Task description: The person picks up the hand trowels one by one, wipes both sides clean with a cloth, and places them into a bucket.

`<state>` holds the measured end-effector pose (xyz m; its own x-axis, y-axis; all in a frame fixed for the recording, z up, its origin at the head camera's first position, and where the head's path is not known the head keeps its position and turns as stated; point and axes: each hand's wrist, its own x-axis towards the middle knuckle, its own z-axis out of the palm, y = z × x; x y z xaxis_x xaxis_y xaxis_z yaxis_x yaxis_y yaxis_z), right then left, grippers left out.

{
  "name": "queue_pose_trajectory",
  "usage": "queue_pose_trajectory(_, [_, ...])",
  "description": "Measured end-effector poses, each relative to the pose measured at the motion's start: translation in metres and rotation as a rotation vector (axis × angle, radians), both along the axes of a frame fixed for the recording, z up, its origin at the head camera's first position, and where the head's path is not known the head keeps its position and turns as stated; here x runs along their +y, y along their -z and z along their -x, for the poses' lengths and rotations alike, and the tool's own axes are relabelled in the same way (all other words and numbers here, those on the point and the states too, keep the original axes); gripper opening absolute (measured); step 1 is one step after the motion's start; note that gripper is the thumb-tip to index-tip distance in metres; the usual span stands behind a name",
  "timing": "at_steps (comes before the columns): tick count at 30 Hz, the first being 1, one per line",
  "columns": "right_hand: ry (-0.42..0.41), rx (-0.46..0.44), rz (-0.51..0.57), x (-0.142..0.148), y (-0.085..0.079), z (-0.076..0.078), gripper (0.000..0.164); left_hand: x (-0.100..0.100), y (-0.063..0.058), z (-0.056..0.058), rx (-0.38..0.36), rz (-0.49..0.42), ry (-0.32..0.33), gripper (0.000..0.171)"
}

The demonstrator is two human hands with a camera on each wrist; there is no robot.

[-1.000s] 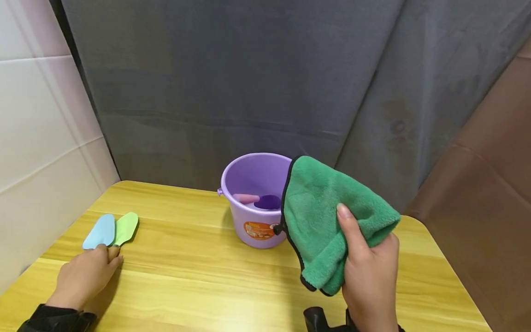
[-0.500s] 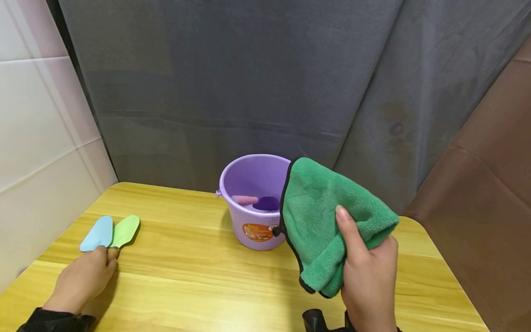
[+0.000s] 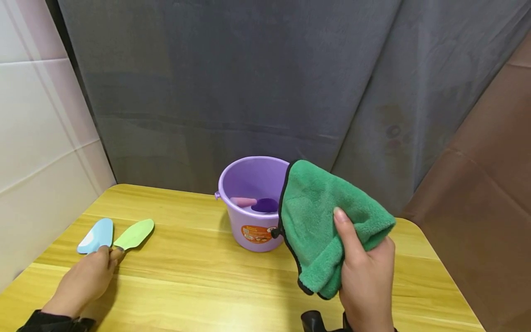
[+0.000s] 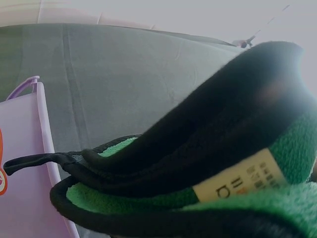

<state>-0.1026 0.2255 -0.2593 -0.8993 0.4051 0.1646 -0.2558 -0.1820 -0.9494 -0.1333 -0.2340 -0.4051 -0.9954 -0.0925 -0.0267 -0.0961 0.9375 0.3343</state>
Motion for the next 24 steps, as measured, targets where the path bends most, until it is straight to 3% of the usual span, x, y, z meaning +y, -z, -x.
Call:
queue_pose_trajectory(7, [0.007, -0.004, 0.003, -0.001, 0.000, 0.000, 0.032, 0.003, 0.001, 0.003, -0.083, -0.075, 0.052, 0.020])
queue_pose_trajectory(13, [0.004, 0.014, 0.017, -0.001, 0.000, -0.001, 0.031, 0.010, 0.001, 0.005, -0.072, -0.061, 0.073, 0.018])
queue_pose_trajectory(17, [0.007, 0.013, 0.016, -0.002, 0.000, -0.001, 0.031, 0.012, -0.002, 0.005, -0.044, -0.073, 0.058, 0.015])
queue_pose_trajectory(24, [-0.007, 0.010, -0.002, -0.001, 0.000, -0.002, 0.032, 0.023, -0.011, 0.003, -0.023, -0.158, -0.011, 0.026])
